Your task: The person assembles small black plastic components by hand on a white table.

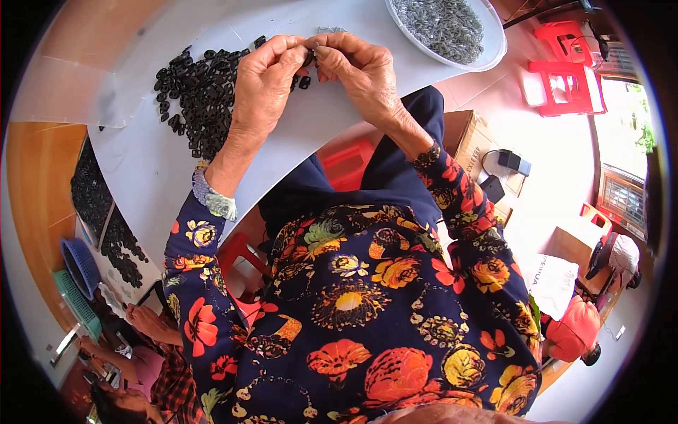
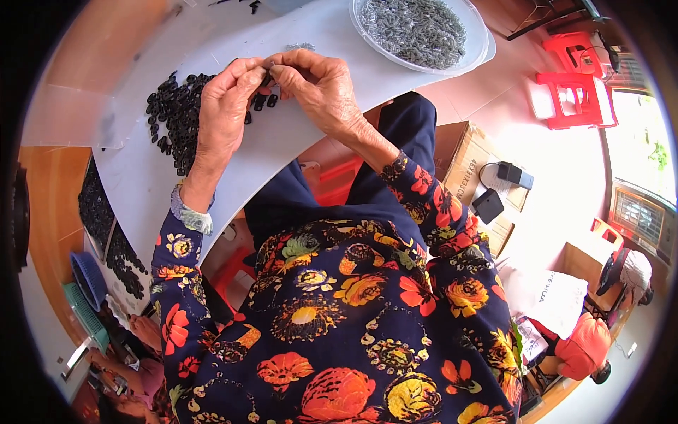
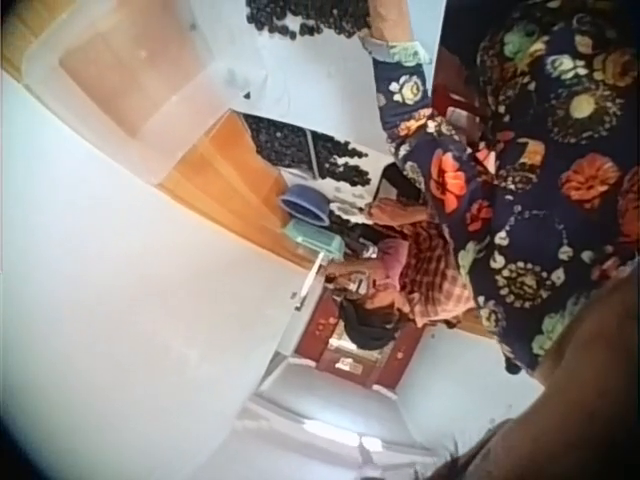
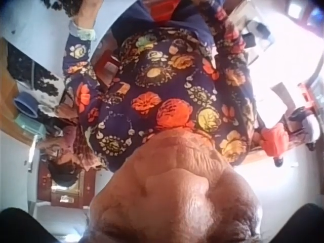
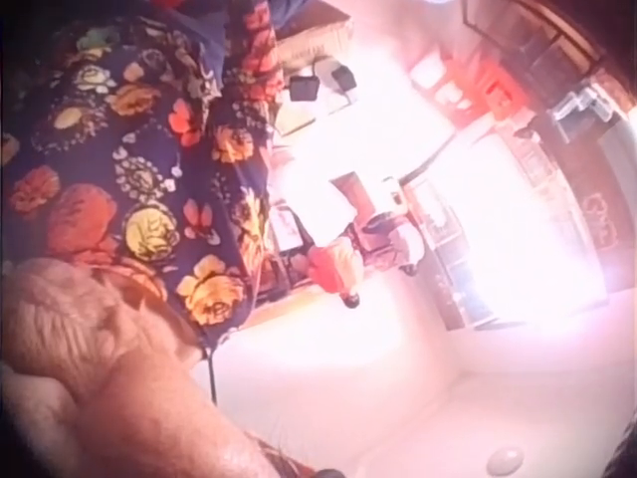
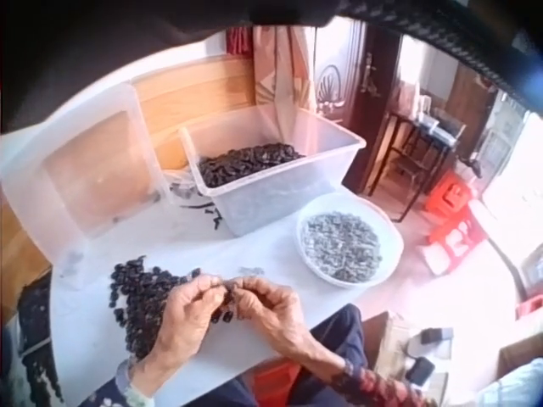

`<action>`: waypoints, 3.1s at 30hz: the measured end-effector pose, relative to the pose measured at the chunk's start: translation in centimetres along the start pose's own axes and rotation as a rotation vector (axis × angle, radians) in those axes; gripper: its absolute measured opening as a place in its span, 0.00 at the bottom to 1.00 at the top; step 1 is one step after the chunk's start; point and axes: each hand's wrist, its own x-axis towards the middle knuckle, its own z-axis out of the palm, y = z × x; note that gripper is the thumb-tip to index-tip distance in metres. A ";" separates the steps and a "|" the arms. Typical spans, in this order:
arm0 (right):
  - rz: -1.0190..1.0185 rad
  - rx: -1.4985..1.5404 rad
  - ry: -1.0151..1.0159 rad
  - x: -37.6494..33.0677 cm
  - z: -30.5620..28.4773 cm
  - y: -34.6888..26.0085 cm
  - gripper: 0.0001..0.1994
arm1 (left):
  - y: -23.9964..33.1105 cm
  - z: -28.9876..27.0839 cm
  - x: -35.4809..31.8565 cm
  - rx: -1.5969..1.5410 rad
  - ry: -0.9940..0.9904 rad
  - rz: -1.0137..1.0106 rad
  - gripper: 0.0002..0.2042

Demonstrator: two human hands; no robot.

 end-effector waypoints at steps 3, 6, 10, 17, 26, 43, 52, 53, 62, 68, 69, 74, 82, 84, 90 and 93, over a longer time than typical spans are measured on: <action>0.012 -0.023 0.016 -0.1 0.1 0.1 0.10 | 0.4 -0.6 0.2 -0.078 0.028 -0.009 0.06; -0.042 -0.073 -0.017 -0.1 -0.1 0.2 0.10 | 0.9 -0.9 1.2 -0.212 0.049 0.000 0.06; -0.059 -0.026 -0.015 -0.2 0.3 0.0 0.10 | 0.8 -1.6 1.4 -0.090 -0.099 0.044 0.06; -0.055 -0.021 -0.014 -0.3 -0.1 0.2 0.11 | 1.7 -1.2 1.7 0.100 -0.155 0.039 0.07; -0.080 -0.015 0.029 -0.4 0.1 0.6 0.11 | 2.2 -0.9 1.8 0.455 -0.214 0.121 0.07; -0.074 -0.059 0.087 -0.4 0.4 0.2 0.10 | 1.6 0.0 -0.4 0.442 -0.073 0.148 0.12; -0.083 -0.106 0.075 -0.5 0.4 0.2 0.10 | 1.9 0.5 -1.1 0.372 0.031 -0.016 0.11; -0.087 -0.102 0.086 -0.5 0.4 0.3 0.10 | 1.9 0.6 -1.1 0.371 0.031 -0.016 0.11; -0.085 -0.130 0.062 -0.5 0.2 0.3 0.10 | 1.1 0.5 -1.3 0.318 -0.033 0.000 0.12; -0.090 -0.118 0.048 -0.7 0.4 0.0 0.10 | 1.4 0.9 -1.3 0.388 -0.004 0.023 0.12; -0.089 -0.124 0.049 -0.7 0.4 0.0 0.10 | 1.2 1.0 -1.3 0.379 0.006 0.023 0.13; -0.072 -0.112 0.028 -0.5 0.4 -0.2 0.11 | 0.6 1.2 -1.5 0.350 0.046 0.048 0.13; -0.106 -0.180 -0.090 -0.1 0.2 0.6 0.17 | 0.6 0.5 -1.3 0.367 0.060 0.124 0.11; -0.173 -0.376 -0.092 -0.1 0.0 0.0 0.18 | 0.7 0.4 -1.3 0.352 0.028 0.125 0.11; -0.261 -0.498 -0.141 0.0 -0.1 -0.5 0.18 | 1.5 -0.4 -1.8 0.415 -0.083 0.075 0.12; -0.323 -0.564 -0.198 0.0 -0.1 -0.8 0.17 | 0.9 -0.4 -2.5 0.415 -0.058 0.081 0.12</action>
